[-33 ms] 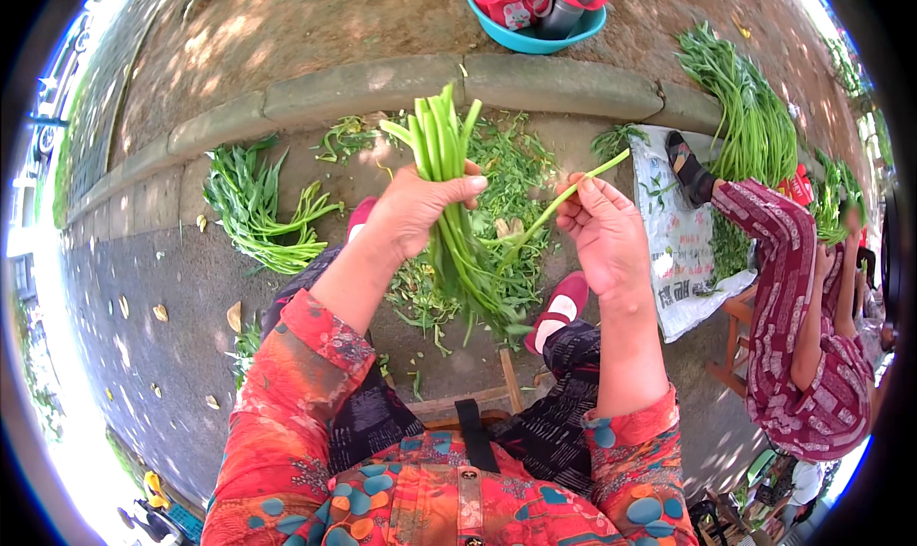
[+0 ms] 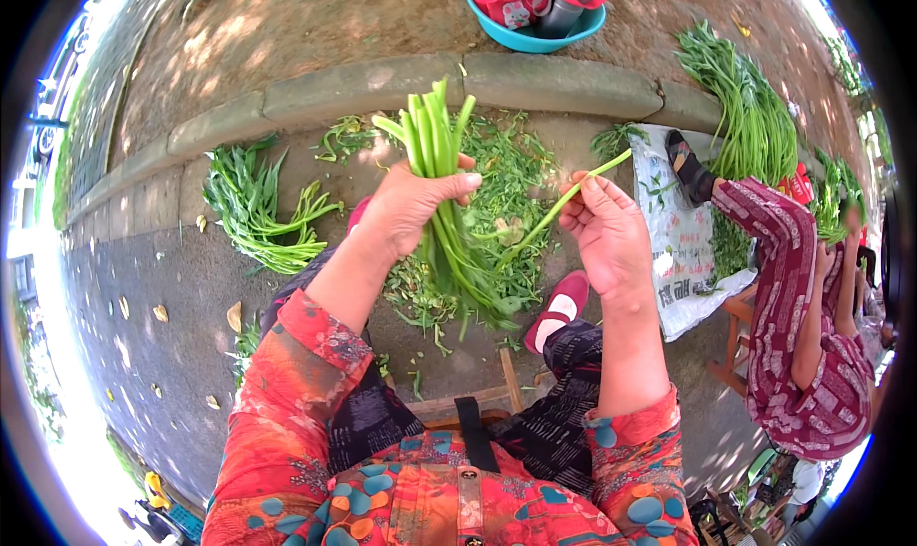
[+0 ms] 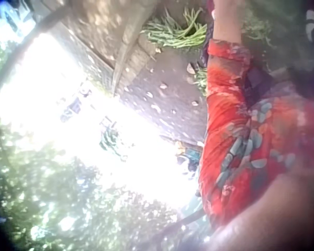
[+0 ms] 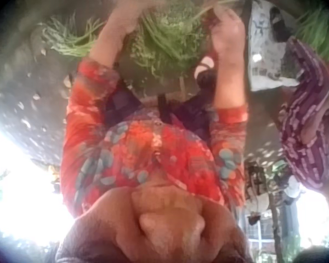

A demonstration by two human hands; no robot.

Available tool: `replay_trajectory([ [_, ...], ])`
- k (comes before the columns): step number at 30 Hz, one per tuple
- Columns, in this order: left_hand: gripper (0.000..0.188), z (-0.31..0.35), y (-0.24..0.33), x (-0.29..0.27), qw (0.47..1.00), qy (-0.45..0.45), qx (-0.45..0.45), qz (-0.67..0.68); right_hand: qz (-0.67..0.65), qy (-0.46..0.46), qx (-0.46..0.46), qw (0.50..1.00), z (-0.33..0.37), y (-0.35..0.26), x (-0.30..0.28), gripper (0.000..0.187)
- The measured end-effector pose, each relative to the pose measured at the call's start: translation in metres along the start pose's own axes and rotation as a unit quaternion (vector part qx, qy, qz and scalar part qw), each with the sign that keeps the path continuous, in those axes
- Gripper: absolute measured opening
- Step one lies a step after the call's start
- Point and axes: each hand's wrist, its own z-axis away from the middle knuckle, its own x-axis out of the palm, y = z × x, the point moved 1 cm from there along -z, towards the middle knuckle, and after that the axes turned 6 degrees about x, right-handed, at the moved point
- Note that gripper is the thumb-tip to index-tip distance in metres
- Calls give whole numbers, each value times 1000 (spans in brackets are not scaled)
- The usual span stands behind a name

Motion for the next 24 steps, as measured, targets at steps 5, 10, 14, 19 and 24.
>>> replay_trajectory([
  [5, 29, -2, 20, -19, 977, 98, 145, -121, 34, 25, -27, 999, 1, -8, -12, 17],
  [10, 19, -3, 35, -38, 939, 158, 213, -221, 50, 36, -49, 997, 3, -13, -20, 19],
  [14, 23, -2, 41, -42, 889, 202, 271, -308, 52, 38, -63, 996, 4, -20, -23, 20],
  [19, 27, -7, 46, -61, 839, 252, 313, -367, 62, 44, -66, 995, 3, -22, -23, 21],
  [24, 26, -3, 39, -35, 932, 180, 161, -269, 119, 17, -64, 991, 6, -11, -4, 21],
])
